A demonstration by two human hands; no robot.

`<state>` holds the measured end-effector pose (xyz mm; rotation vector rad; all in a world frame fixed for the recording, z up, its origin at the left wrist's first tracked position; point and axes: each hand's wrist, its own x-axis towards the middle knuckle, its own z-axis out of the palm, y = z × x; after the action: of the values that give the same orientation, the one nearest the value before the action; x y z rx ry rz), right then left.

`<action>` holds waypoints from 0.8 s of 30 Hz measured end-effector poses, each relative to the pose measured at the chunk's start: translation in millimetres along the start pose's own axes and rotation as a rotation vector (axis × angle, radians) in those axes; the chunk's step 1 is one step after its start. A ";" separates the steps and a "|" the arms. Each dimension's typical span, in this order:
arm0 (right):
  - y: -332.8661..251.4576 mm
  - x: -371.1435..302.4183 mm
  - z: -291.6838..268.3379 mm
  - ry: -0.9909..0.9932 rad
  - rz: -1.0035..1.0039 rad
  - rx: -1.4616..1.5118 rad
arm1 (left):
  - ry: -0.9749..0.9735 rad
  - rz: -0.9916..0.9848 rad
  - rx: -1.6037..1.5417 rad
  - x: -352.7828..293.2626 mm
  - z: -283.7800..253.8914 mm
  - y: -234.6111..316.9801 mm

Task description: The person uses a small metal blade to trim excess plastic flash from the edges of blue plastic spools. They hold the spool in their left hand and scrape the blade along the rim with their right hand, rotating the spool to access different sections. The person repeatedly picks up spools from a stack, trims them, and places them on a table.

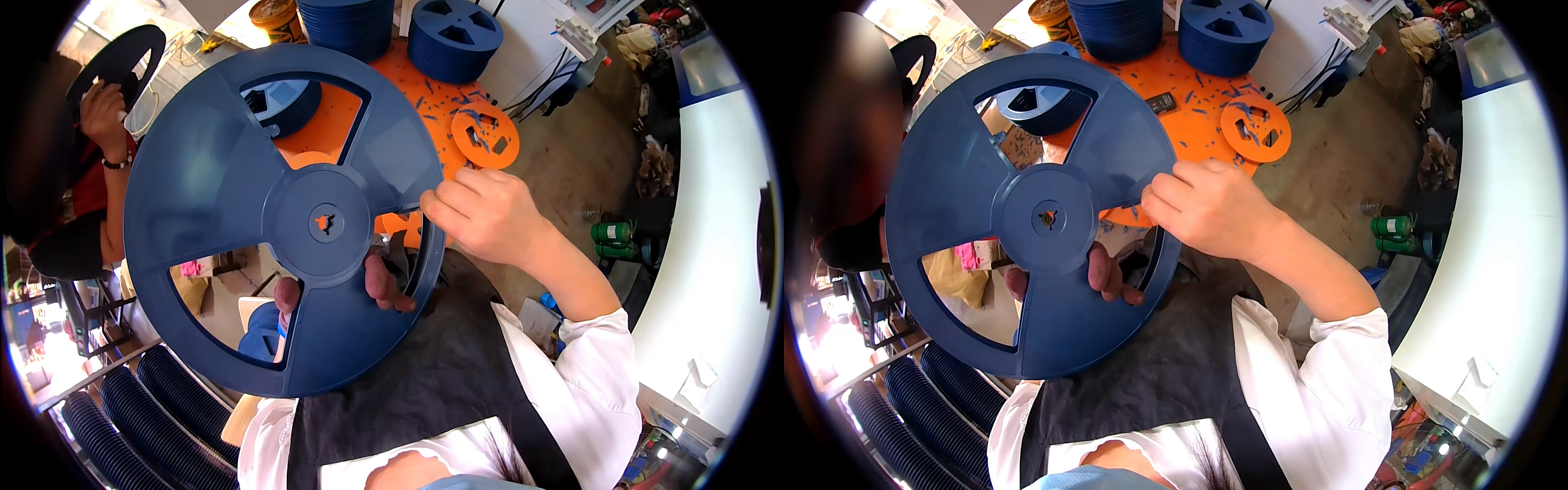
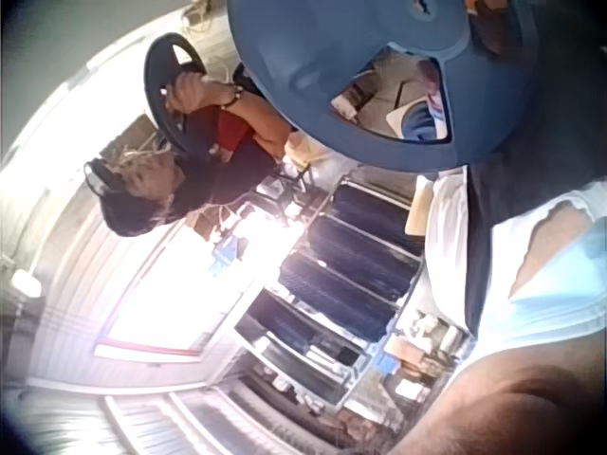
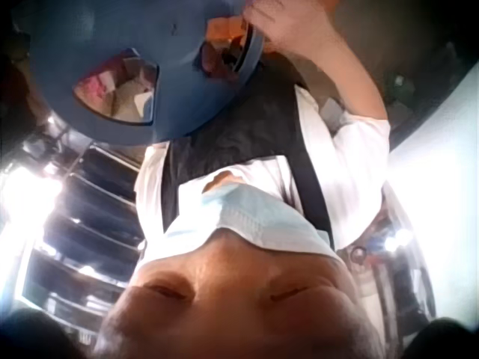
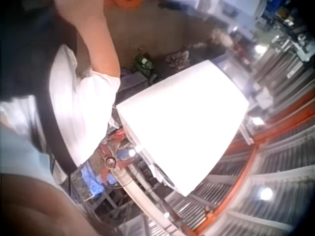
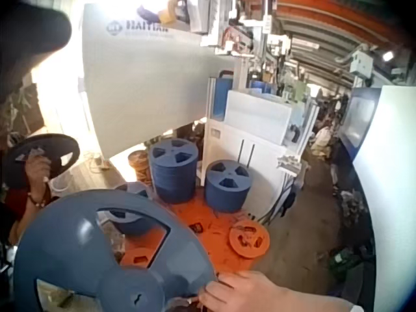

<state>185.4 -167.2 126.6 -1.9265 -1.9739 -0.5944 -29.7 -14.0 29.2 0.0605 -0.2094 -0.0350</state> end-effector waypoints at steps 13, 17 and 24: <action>15.9 -9.0 -12.7 0.222 0.427 0.696 | -0.084 0.125 0.206 29.2 16.3 22.1; 39.0 -36.3 30.3 0.729 0.978 1.575 | -0.016 0.082 0.209 49.9 14.1 45.5; 37.2 -22.9 117.4 0.740 1.128 1.925 | -0.406 -0.082 -0.078 69.7 7.6 22.6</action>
<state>230.5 -127.9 16.4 -0.8062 -0.1646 0.6637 37.5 5.2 52.5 -0.0169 -0.6109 -0.1373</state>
